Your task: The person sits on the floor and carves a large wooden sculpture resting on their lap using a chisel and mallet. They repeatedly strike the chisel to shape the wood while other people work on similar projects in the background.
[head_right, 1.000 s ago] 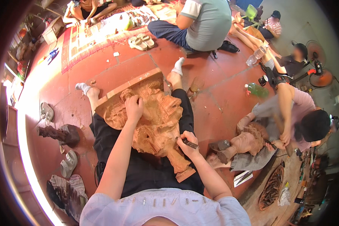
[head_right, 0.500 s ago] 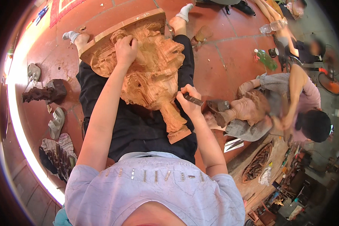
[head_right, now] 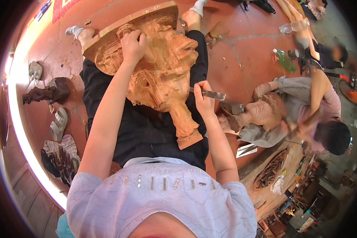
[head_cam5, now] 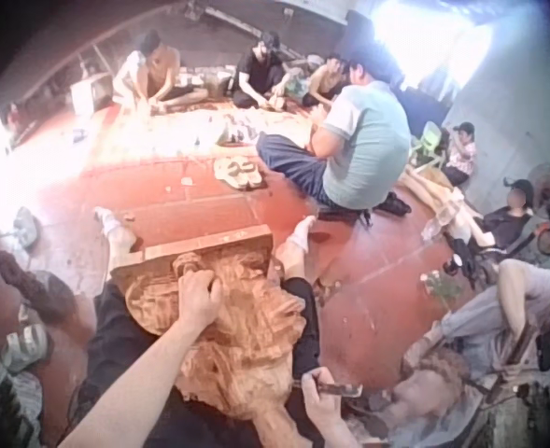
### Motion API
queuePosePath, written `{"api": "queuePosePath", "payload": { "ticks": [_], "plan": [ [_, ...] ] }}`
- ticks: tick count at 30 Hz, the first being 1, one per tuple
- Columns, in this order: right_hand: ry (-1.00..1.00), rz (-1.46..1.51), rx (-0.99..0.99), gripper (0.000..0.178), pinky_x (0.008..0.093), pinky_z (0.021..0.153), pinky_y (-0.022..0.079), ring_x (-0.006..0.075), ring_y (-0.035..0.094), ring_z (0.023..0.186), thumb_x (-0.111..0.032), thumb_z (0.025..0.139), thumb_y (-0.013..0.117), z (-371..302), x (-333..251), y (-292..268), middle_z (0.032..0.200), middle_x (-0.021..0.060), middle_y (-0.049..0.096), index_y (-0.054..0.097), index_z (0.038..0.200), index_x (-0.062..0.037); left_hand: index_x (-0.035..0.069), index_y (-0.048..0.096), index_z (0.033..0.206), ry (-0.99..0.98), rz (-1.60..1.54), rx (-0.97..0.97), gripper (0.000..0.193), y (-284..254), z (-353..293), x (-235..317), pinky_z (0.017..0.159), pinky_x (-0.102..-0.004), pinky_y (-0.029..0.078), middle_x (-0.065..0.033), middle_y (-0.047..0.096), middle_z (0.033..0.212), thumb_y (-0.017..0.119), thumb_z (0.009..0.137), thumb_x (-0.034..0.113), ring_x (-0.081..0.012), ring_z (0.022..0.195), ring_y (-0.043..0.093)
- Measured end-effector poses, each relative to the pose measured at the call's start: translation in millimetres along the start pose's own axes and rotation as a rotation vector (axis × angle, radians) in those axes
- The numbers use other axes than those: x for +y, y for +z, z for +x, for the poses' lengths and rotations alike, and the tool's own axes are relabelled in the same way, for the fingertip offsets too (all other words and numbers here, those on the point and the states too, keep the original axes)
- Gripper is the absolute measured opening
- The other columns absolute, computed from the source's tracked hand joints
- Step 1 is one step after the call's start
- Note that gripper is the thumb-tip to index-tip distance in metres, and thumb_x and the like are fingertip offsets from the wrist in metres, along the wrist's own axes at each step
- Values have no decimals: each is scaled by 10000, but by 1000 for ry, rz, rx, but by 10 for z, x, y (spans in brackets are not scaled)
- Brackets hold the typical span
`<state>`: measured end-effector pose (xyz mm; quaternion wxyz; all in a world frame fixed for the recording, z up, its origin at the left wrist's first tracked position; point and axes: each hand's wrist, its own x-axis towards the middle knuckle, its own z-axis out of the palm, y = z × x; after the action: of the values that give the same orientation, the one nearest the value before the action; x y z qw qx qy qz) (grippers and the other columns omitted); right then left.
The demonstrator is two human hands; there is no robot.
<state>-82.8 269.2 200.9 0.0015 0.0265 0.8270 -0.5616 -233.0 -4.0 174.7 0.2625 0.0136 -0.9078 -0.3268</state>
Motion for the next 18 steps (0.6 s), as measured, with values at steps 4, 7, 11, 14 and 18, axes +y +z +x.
{"api": "queuePosePath", "payload": {
  "ticks": [4, 7, 11, 14, 18],
  "plan": [
    [77, 185, -35, 151, 198, 599, 457, 62, 564, 635, -147, 920, 605, -12, -188, 32, 722, 6, 600, 612, 899, 3, 76, 649, 816, -1, 4, -11, 217, -7, -9, -11, 810, -407, 394, -90, 643, 825, 522, 851, 250, -301, 809, 544],
    [25, 176, -99, 156, 200, 615, 464, 59, 583, 671, -133, 905, 627, 21, -152, 34, 757, 17, 632, 635, 971, 8, 79, 653, 820, 6, -2, 6, 219, 5, 5, 8, 808, -409, 395, -92, 644, 830, 521, 852, 251, -303, 814, 547],
    [-87, 84, -108, 159, 207, 615, 457, 58, 582, 677, -125, 873, 662, 49, -55, 42, 777, 30, 645, 634, 959, 6, 84, 661, 837, -4, 7, -15, 222, -6, 6, 13, 812, -411, 395, -91, 646, 837, 522, 852, 256, -305, 821, 549],
    [-104, -40, -75, 148, 231, 602, 453, 95, 584, 660, -104, 823, 689, 55, -117, 58, 762, 57, 625, 595, 866, 1, 80, 658, 830, 3, 12, -8, 226, -8, 2, 1, 807, -416, 398, -94, 644, 837, 520, 853, 257, -308, 820, 548],
    [-309, -286, -59, 178, 309, 591, 453, 218, 564, 638, -41, 731, 685, 119, -309, 151, 717, 97, 554, 510, 756, -17, 77, 653, 821, -3, 15, -12, 230, -2, 5, 2, 810, -418, 398, -94, 644, 839, 517, 856, 259, -310, 823, 547]
  ]
}}
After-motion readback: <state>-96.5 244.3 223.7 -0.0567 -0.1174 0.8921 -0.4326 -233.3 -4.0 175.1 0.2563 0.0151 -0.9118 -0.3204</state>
